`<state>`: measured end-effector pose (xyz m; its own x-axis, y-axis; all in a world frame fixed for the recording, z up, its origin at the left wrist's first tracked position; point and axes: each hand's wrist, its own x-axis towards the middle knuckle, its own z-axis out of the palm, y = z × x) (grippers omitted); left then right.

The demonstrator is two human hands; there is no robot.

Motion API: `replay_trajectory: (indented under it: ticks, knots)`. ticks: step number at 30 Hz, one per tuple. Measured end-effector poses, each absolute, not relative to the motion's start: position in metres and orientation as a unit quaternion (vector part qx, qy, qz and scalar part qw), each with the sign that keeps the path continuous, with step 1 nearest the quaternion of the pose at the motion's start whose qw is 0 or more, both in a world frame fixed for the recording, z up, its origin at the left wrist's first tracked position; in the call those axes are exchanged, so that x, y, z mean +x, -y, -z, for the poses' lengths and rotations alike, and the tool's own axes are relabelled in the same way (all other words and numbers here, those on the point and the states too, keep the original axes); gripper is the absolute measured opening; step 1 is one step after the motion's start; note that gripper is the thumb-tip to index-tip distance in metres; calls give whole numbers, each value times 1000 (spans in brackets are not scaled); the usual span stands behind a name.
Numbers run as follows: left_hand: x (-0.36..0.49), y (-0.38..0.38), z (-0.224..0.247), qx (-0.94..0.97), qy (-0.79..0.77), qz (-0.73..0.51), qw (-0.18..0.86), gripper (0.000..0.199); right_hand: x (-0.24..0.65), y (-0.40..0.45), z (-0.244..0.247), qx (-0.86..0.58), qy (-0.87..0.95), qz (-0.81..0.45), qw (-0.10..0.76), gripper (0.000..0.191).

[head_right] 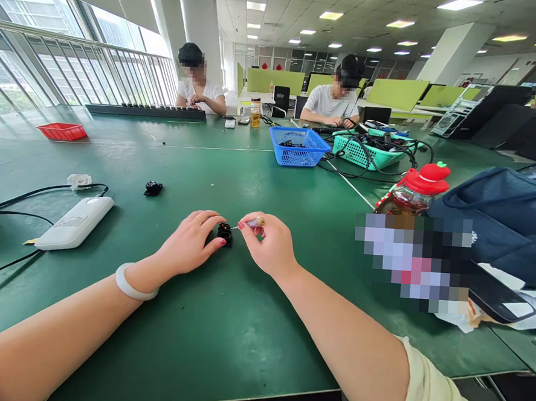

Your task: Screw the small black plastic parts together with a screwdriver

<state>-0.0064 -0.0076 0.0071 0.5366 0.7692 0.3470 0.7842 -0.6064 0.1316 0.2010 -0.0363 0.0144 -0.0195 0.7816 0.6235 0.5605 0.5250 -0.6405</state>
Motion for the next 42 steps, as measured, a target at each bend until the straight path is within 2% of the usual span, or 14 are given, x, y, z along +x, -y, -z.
replay_trajectory:
  ticks: [4, 11, 17, 24, 29, 38, 42]
  knots:
    - [0, 1, 3, -902, 370, 212, -69, 39, 203, 35, -13, -474, 688, -108, 539, 22]
    - [-1, -4, 7, -890, 388, 219, -94, 18, 207, 31, -12, -465, 688, -91, 549, 21]
    - [-16, -17, 7, -866, 448, 218, -54, 26, 208, 28, -8, -456, 698, -88, 546, 21]
    - [-85, -56, 6, -741, 651, 166, 16, 35, 211, 25, -8, -456, 701, -98, 539, 21]
    - [-135, -67, -1, -645, 748, 158, 3, 49, 210, 24, -5, -460, 711, -91, 524, 21]
    - [-159, -69, -4, -605, 782, 150, -4, 56, 202, 34, -7, -460, 738, -75, 488, 23]
    - [-159, -69, -5, -611, 776, 157, 16, 49, 200, 37, -8, -461, 739, -80, 485, 22]
